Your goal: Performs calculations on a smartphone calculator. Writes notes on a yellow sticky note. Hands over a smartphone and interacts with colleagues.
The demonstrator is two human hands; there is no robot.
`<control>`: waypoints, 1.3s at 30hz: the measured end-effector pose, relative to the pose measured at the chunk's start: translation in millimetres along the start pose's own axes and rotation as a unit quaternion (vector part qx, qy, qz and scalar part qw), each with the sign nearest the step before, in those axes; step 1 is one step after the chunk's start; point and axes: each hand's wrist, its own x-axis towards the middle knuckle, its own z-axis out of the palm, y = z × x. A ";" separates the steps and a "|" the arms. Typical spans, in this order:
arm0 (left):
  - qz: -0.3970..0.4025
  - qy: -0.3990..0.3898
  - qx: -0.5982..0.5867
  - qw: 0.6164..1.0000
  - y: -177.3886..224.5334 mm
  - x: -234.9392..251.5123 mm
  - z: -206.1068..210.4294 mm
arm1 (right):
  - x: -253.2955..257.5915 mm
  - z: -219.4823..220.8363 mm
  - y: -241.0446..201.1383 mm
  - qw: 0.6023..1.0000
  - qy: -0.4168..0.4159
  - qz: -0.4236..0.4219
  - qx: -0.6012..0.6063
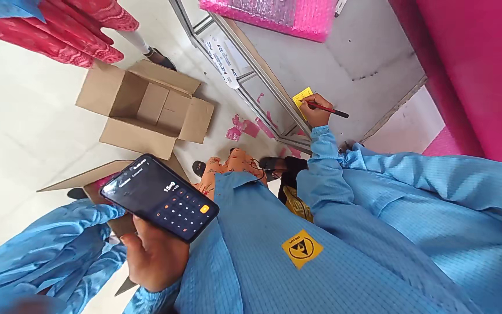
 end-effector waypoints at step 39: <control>0.001 0.002 -0.018 1.000 -3.8 -6.0 1.1 | 0.3 0.3 -0.9 1.000 -0.005 -0.001 0.017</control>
